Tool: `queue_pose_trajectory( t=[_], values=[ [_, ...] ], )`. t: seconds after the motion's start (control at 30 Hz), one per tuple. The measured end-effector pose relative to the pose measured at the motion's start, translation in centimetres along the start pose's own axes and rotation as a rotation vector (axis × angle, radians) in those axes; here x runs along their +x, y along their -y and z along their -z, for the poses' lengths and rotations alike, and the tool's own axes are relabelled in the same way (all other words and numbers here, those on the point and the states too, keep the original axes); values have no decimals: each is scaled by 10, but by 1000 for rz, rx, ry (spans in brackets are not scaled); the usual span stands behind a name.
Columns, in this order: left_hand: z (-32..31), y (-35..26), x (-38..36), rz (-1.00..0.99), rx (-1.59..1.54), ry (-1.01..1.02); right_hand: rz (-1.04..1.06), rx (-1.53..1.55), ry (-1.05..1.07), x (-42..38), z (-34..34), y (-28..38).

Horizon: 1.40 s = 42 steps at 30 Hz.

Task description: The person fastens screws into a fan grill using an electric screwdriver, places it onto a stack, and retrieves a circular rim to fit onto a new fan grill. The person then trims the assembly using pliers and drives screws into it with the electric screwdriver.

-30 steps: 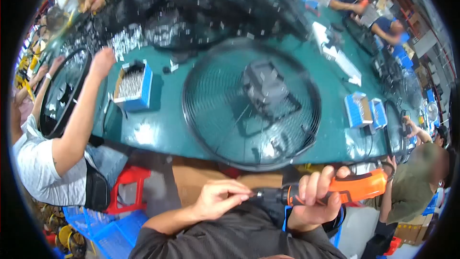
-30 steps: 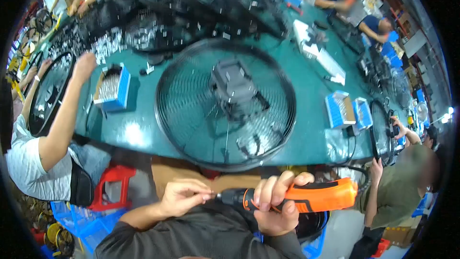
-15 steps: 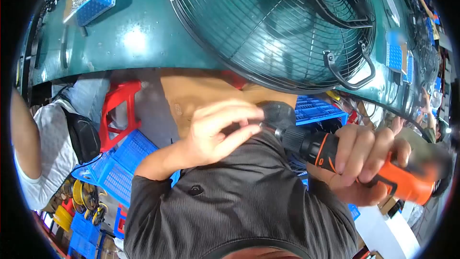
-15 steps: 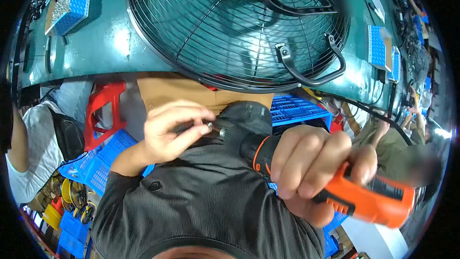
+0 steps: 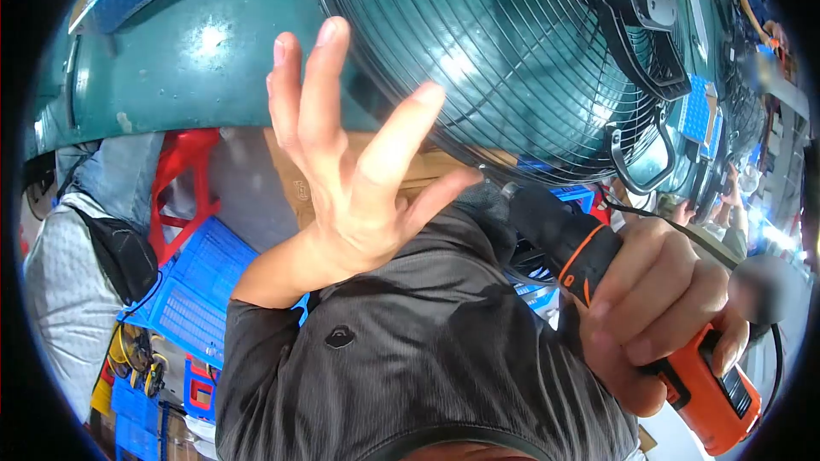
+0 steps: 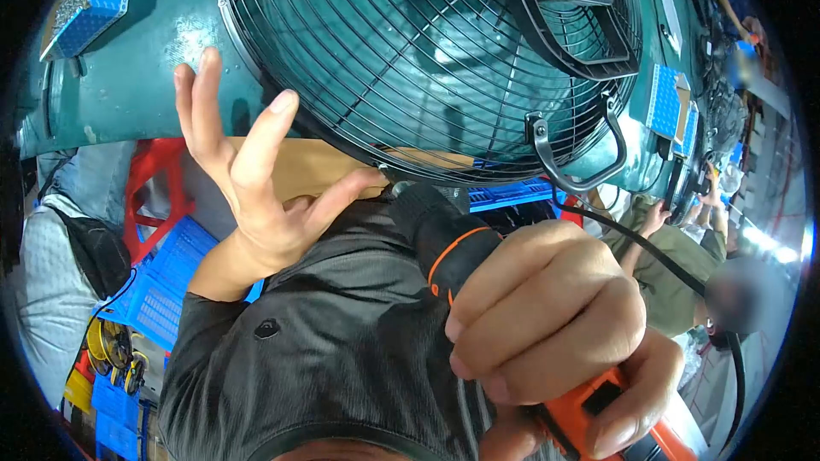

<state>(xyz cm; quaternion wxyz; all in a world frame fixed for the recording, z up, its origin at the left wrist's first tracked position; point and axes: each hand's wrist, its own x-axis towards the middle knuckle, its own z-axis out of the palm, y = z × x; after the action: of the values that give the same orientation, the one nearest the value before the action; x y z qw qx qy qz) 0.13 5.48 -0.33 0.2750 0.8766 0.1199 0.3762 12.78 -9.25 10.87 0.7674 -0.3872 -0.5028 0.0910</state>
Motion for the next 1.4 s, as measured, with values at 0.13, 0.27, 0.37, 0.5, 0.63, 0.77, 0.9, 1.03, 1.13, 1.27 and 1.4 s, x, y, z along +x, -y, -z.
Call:
queue_pose_trajectory(
  t=[0.13,0.27,0.37,0.5,0.63,0.77,0.9,1.03,1.13,1.27,1.4],
  values=[
    [-1,6,0,10,-52,20,-94,-46,90,9,-4,-3],
    [1,16,0,3,-97,81,-172,-106,93,13,-11,-4],
    [3,19,5,25,-109,110,-251,-162,141,18,-15,-3],
    [7,19,6,60,-114,152,-315,-158,201,22,-17,-3],
    [9,18,7,81,-128,159,-353,-96,224,26,-11,-5],
    [11,18,8,98,-128,172,-345,-80,249,30,-9,-9],
    [11,19,7,88,-109,167,-338,-18,304,32,-8,-17],
    [10,21,6,89,-89,163,-459,91,400,47,0,-24],
    [10,20,6,95,-78,153,-531,190,475,57,-2,-30],
    [1,23,1,68,-67,81,-517,330,652,63,-4,-43],
    [2,24,1,78,-85,93,-514,387,681,66,-3,-48]
  ],
)
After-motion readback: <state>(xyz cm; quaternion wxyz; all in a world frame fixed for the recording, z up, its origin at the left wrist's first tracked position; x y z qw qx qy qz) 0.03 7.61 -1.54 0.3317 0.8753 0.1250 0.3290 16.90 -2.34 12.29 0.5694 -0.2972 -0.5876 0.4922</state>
